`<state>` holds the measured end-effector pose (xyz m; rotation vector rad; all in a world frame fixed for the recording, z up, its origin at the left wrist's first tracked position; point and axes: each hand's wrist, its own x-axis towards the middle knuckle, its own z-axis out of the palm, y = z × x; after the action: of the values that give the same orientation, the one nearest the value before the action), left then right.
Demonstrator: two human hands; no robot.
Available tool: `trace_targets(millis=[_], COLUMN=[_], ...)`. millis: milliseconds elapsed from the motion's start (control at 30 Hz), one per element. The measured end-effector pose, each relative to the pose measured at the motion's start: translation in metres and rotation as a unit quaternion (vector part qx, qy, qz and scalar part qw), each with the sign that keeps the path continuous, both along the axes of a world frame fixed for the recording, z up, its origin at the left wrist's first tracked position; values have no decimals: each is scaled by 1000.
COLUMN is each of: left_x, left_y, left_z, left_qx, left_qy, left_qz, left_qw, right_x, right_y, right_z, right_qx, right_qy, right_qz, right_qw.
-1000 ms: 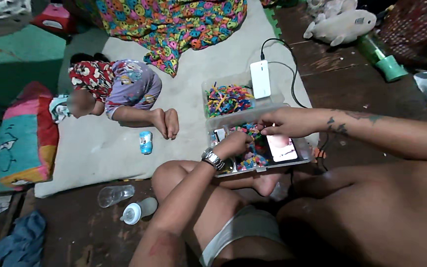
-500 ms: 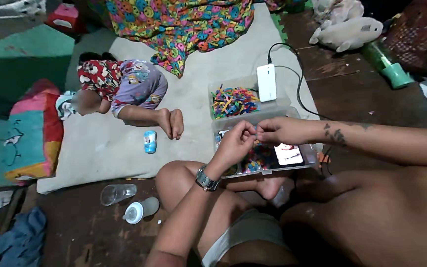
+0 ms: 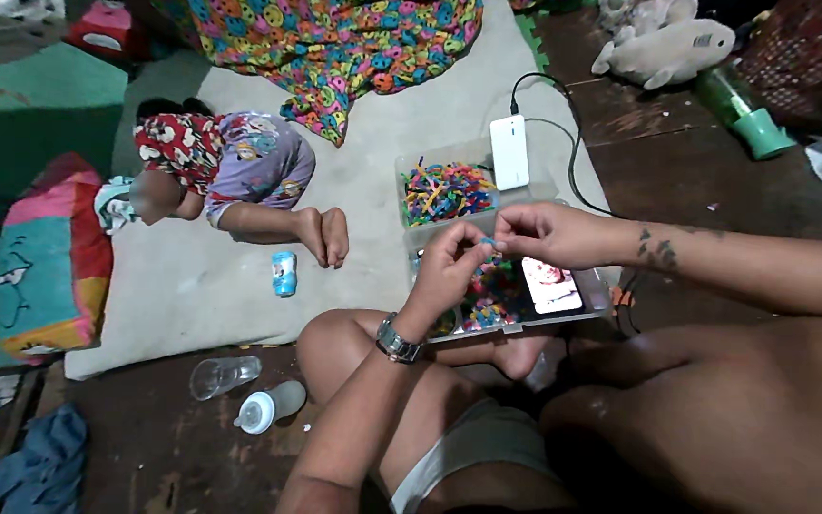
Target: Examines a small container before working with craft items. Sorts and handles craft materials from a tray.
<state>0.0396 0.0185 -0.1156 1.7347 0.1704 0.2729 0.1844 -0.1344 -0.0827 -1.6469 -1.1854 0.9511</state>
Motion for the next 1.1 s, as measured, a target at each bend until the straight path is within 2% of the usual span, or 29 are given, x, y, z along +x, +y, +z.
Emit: trace_targets(millis=[33,67,167,200,233,267,300,367,433,500,567,633,700,767,867,933,1000,1100], left_x=[1,3,9,10,11,11,11,9,6,4,3,4,3,4,4,4,4,4], left_y=[-2,-5,-5,-4,-3,-3,-3,-2,0,2,2,1,0,0,1,0,-1,-2], left_z=[-1,1,4,4,4,5,7,13,20,22,23,20,17,15,16,18,20,22], left_qx=[-78,-178,-450,-489,-492,-463,-416,-327,-242,-163,-121,-113,-126,-129,-117,-126,-159,-233], left_qy=[31,67,165,174,166,144,116,67,26,-10,-43,-63,-70,-65,-50,-24,14,62], left_qz=[5,9,-6,-14,-24,-27,-23,1,17,20,21,25,23,18,10,14,20,14], left_qw=[996,982,878,855,854,874,901,943,970,986,992,991,989,989,992,992,987,970], right_x=[-1,1,11,11,11,11,11,10,3,-1,0,1,0,0,4,7,11,15], right_y=[1,2,5,5,6,6,7,11,13,15,17,18,17,16,13,12,11,9], right_z=[-1,-3,7,12,15,16,17,18,25,33,41,43,47,45,33,23,15,17], right_qx=[47,100,175,173,182,190,195,202,146,72,3,-55,-104,-110,-42,39,123,159], right_qy=[-109,-228,-513,-572,-608,-621,-610,-520,-374,-211,-72,21,72,100,57,-63,-212,-361], right_qz=[9,32,150,178,188,184,171,120,51,-3,-16,-24,-38,-49,-50,-36,-23,9], right_qw=[993,968,827,781,749,738,749,821,914,975,997,998,991,988,996,997,969,919])
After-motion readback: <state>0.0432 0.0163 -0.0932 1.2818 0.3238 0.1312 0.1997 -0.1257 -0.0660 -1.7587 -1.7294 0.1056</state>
